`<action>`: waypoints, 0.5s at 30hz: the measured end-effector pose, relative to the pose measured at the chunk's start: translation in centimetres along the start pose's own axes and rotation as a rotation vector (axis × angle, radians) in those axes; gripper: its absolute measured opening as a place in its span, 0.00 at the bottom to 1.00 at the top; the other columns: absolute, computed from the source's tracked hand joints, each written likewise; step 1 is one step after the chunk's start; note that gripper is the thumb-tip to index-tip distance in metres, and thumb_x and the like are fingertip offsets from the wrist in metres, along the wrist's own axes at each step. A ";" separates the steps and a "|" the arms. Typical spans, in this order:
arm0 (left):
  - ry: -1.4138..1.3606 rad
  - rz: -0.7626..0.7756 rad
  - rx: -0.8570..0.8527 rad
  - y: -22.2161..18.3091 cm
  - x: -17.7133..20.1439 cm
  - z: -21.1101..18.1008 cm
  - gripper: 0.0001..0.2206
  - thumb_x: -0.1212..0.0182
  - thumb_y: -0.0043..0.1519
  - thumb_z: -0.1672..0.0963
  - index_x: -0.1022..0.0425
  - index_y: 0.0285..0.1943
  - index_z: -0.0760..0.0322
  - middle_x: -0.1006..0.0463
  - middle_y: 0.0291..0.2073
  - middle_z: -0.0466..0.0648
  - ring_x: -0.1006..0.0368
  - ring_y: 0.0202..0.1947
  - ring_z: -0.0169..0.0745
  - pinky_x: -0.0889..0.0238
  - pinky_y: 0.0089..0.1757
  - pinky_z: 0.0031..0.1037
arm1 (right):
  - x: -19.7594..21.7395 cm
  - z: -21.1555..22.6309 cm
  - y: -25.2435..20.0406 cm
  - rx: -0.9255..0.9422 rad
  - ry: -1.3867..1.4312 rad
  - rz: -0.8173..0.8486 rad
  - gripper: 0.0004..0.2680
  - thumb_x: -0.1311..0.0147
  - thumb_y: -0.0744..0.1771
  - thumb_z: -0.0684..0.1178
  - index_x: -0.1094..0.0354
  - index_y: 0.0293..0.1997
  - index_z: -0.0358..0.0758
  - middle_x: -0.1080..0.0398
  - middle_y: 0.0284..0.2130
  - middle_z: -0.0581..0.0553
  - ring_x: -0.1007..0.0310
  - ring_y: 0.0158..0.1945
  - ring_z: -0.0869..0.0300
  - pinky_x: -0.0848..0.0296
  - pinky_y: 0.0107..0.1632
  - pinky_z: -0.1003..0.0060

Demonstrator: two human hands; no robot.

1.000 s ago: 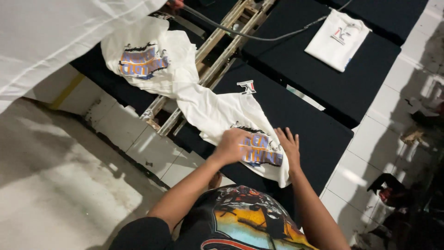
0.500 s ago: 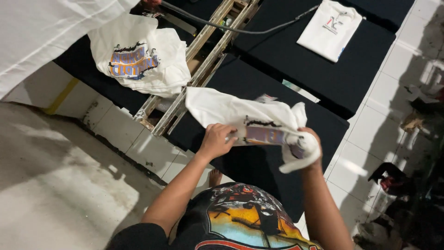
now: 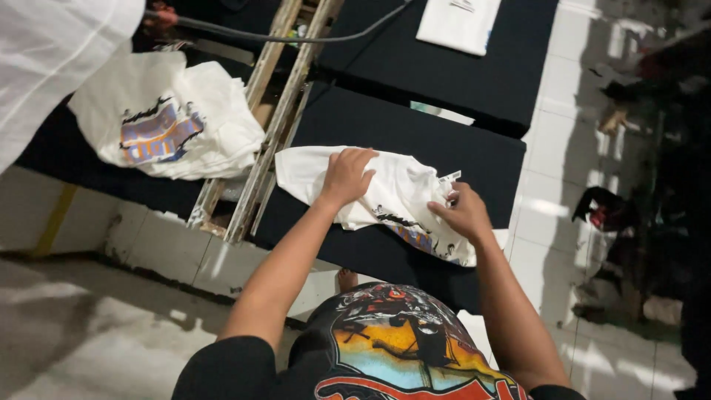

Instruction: Folding printed t-shirts on a production table in a screen printing shop.

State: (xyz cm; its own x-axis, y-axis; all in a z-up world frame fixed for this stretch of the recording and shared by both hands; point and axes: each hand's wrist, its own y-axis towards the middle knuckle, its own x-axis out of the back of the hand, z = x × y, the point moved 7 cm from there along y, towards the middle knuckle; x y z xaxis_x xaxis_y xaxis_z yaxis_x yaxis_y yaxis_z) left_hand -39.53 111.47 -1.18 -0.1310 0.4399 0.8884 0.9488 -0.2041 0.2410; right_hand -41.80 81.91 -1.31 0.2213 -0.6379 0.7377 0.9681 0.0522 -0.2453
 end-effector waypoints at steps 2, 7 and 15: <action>-0.029 0.121 -0.010 2.2 0.1 -1.5 0.20 0.41 0.64 0.51 0.30 0.66 0.47 0.27 0.60 0.45 0.34 0.64 0.46 0.42 0.56 0.44 | -0.9 0.6 -0.4 -0.031 0.033 -0.062 0.28 0.30 0.60 0.60 0.33 0.63 0.35 0.25 0.44 0.33 0.21 0.47 0.43 0.24 0.51 0.49; -0.018 0.416 -0.025 4.9 -3.8 -2.9 0.24 0.46 0.68 0.48 0.39 0.75 0.43 0.35 0.71 0.47 0.44 0.73 0.47 0.54 0.65 0.52 | -1.8 0.3 -1.8 0.079 0.055 -0.359 0.09 0.34 0.63 0.54 0.24 0.42 0.46 0.30 0.34 0.46 0.27 0.40 0.52 0.28 0.47 0.59; -0.097 0.234 -0.177 4.6 -5.4 -3.2 0.07 0.35 0.62 0.51 0.26 0.43 0.50 0.28 0.40 0.40 0.32 0.53 0.43 0.48 0.60 0.50 | -1.4 2.7 -3.8 0.415 -0.358 -0.580 0.07 0.37 0.63 0.58 0.27 0.29 0.52 0.35 0.32 0.47 0.34 0.39 0.53 0.33 0.44 0.62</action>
State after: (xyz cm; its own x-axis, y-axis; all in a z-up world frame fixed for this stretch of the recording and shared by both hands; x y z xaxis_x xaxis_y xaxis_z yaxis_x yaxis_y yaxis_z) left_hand -35.42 105.37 -3.61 0.1219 0.4428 0.8883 0.8840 -0.4554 0.1057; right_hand -45.50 84.71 0.30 -0.3748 -0.3691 0.8504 0.8897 0.1146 0.4419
